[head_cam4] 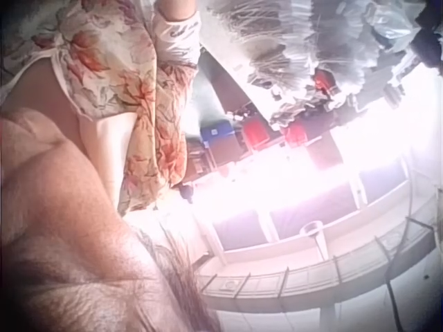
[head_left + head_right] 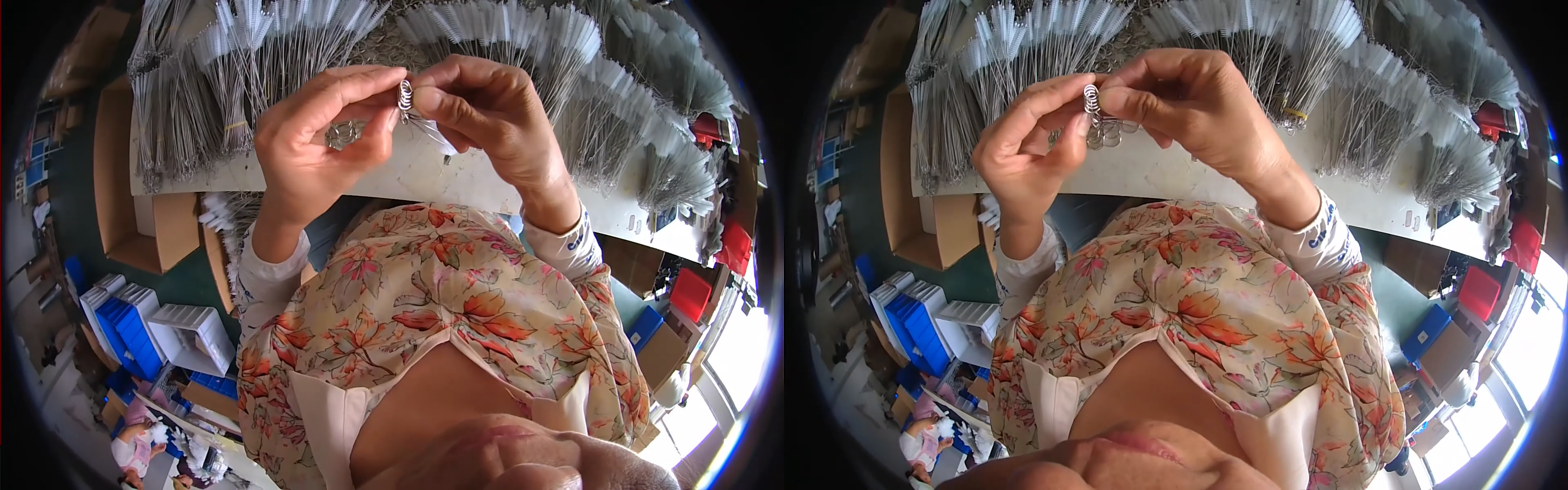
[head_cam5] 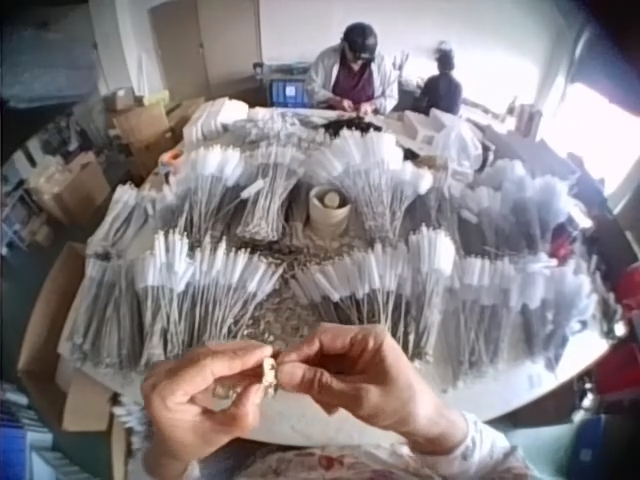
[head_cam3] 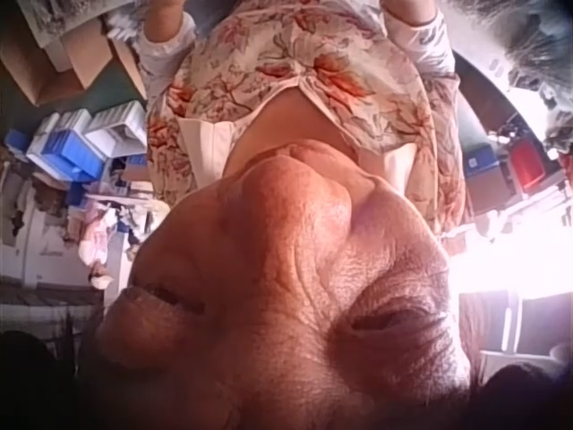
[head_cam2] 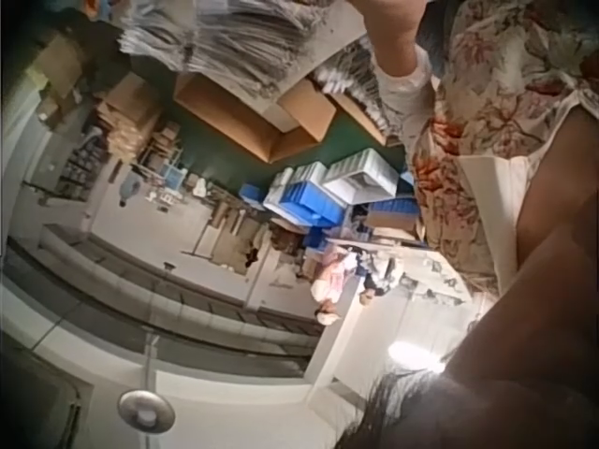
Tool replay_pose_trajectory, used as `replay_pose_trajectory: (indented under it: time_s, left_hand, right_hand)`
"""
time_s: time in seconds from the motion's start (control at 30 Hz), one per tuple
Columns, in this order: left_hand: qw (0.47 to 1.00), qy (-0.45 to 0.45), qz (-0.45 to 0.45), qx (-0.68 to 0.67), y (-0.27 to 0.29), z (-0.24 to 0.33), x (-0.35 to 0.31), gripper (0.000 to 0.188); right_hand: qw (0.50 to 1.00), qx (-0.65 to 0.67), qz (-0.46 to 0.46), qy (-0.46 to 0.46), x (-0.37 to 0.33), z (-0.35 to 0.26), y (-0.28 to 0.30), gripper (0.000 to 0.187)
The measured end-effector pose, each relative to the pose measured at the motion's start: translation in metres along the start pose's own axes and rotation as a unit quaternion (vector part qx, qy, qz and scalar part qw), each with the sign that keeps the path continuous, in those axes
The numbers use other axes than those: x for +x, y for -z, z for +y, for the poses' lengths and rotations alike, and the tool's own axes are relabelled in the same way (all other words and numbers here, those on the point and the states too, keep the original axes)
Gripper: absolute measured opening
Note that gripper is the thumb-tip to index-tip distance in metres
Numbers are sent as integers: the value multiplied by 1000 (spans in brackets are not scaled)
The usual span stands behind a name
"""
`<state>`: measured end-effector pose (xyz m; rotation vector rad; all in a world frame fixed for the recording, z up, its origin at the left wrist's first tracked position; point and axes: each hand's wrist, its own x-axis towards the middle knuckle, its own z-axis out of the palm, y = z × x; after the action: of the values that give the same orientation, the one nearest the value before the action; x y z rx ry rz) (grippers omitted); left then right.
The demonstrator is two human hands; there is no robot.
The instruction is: Assembling small industrial brushes by attaching circular rings to the wire base.
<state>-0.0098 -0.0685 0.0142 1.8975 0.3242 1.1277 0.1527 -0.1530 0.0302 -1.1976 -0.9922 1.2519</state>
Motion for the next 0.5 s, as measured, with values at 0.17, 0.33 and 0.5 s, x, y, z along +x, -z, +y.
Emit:
replay_pose_trajectory:
  time_s: [0.17, 0.33, 0.5]
  left_hand:
    - [998, 0, -60, 33, 12, 6, 10, 29]
    - [990, 61, -131, 3, 15, 13, 25, 20]
    - [954, 261, -118, -90, 12, 8, 13, 13]
  right_hand:
    - [998, -29, -46, 21, 1, -1, 4, 14]
    - [998, -49, -4, 37, -2, 4, 4, 12]
    - [1000, -3, -25, 7, -2, 6, 6, 12]
